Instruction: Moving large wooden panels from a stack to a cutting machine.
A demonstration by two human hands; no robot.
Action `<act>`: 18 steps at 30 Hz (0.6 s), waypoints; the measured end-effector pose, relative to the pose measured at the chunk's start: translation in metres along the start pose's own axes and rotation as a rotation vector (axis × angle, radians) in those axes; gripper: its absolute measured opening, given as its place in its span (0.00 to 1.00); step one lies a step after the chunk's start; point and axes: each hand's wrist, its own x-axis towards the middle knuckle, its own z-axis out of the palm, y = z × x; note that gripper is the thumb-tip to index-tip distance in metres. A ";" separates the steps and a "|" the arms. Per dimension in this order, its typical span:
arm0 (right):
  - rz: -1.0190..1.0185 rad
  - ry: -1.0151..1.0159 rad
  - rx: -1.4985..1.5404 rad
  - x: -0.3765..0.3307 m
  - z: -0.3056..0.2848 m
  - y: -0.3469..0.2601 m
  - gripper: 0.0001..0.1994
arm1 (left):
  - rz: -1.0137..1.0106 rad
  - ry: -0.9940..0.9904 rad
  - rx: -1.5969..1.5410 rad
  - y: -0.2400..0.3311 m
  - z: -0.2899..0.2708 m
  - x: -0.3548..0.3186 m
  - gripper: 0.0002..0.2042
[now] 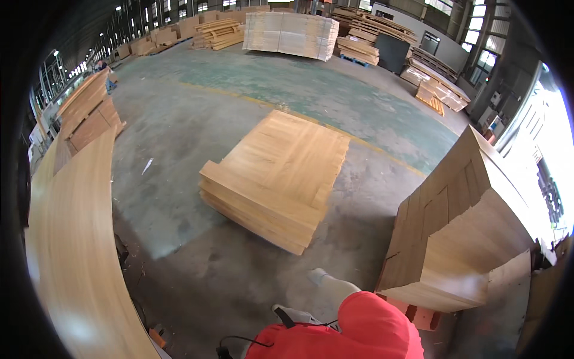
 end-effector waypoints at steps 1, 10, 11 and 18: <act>-0.160 -0.057 -0.187 0.005 -0.013 -0.028 0.28 | 0.134 -0.161 0.280 -0.026 0.052 0.024 0.18; -0.236 -0.207 -0.309 0.069 0.036 -0.301 0.31 | 0.308 0.124 0.199 0.260 0.206 0.066 0.30; -0.264 -0.234 -0.294 0.079 0.038 -0.334 0.31 | 0.339 0.095 0.139 0.288 0.214 0.088 0.30; -0.264 -0.008 -0.301 0.182 0.045 -0.415 0.31 | 0.439 -0.173 0.374 0.569 0.307 0.177 0.27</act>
